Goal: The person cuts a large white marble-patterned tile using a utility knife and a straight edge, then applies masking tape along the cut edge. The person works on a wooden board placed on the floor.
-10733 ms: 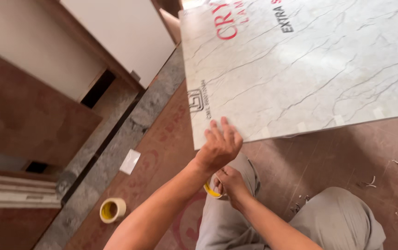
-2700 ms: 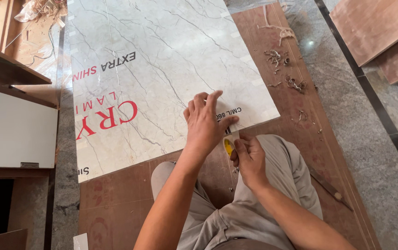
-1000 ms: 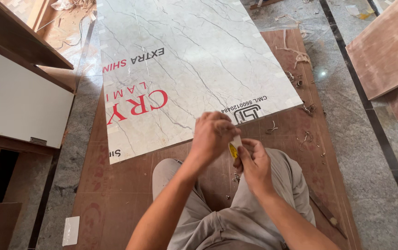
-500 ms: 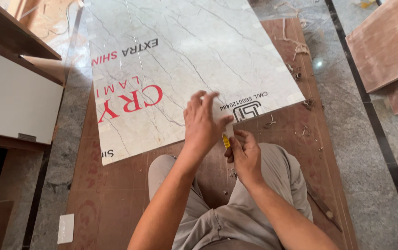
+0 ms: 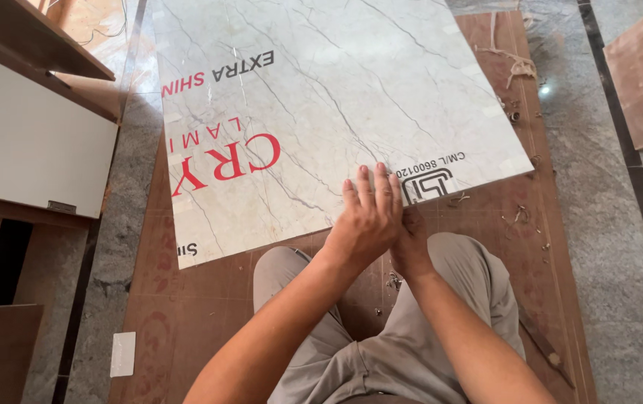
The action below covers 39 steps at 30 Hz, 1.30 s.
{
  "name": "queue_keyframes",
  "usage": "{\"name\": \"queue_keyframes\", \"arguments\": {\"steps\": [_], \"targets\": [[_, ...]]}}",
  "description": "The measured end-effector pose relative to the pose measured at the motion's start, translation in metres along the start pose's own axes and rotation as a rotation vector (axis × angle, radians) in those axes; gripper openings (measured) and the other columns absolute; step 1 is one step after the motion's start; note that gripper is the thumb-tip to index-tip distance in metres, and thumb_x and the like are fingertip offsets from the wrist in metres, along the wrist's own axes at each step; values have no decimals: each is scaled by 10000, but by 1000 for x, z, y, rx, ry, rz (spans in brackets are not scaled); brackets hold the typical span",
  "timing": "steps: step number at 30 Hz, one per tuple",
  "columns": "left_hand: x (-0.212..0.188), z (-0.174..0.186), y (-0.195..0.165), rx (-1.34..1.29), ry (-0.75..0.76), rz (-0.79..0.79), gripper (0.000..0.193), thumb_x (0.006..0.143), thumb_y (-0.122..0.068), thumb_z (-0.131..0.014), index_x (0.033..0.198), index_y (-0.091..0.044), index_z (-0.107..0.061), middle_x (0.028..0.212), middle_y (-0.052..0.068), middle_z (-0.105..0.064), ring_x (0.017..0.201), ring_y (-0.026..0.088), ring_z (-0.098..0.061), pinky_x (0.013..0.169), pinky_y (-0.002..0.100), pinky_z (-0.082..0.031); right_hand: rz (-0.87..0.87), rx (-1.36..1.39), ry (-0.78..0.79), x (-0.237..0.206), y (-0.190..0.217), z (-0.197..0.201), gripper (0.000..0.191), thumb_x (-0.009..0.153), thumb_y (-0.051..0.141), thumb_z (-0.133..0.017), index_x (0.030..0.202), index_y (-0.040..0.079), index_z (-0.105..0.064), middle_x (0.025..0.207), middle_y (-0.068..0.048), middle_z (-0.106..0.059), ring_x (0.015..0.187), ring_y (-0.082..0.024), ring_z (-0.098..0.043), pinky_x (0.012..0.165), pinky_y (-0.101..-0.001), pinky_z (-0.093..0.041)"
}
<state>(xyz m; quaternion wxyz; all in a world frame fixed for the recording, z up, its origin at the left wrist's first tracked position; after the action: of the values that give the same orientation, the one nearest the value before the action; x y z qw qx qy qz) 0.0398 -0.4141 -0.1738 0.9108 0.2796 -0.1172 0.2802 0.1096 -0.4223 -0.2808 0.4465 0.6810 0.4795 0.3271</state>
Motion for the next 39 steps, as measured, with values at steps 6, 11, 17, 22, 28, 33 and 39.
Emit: {"name": "queue_keyframes", "arguments": {"steps": [6,11,17,22,28,33,39], "targets": [[-6,-6,-6,139,-171,-21,411,1025,-194,-490,1297,96,-597,1282,345,-650,1069,495,-717,772,551,-629,-559,321,-69,-25,-63,-28,227,1060,280,-559,1248,167,-614,986,56,-682,828,-68,-639,717,-243,-523],[-6,13,5,58,-237,103,381,1026,-194,-524,1281,80,-600,1303,336,-632,1107,504,-678,830,566,-601,-630,-85,87,-79,-68,-16,210,1027,118,-588,1138,-59,-602,760,-42,-603,613,-133,-539,532,-298,-429],[-82,78,-2,-413,-425,259,564,1047,-339,-638,1478,11,-536,1590,163,-461,1494,301,-430,1230,491,-259,-401,-161,99,-114,3,31,676,944,43,-510,1569,41,-251,871,-49,-650,694,-120,-538,640,-268,-467],[-131,39,-1,-1473,-49,735,583,792,-167,-845,1317,-42,-625,1473,194,-511,1361,361,-518,1088,454,-435,-136,-301,317,-129,42,-4,788,945,-2,-492,1632,-1,-107,960,-100,-683,794,-124,-598,761,-276,-521],[-131,54,33,-1453,-80,644,275,778,-112,-858,1026,-96,-739,1338,126,-621,1270,307,-579,1002,403,-494,-1,-350,418,-128,62,-40,784,935,-12,-497,1610,0,-99,1073,-78,-696,853,-99,-604,799,-264,-527],[-115,71,57,-1246,-186,592,94,847,-140,-802,908,-91,-750,1155,78,-689,1154,273,-606,985,406,-486,-62,-357,262,-113,47,-45,648,990,129,-559,1560,5,-278,820,-71,-711,708,-89,-636,668,-236,-550],[-70,48,112,-980,-85,513,128,791,-234,-801,806,-107,-799,1106,91,-674,1129,306,-549,1024,443,-369,-241,-241,25,-86,14,-65,310,1003,213,-608,1209,-17,-585,640,-42,-627,508,-85,-532,456,-235,-413]]}}
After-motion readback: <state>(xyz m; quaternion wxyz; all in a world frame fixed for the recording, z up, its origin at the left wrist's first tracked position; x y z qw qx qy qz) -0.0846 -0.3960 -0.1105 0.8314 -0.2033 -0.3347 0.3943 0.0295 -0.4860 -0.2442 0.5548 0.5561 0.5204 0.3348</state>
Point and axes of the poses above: each hand's wrist, its own x-axis towards the middle knuckle, its own z-axis out of the back of the hand, y = z × x, the point moved 8 cm from there along x, towards the middle knuckle
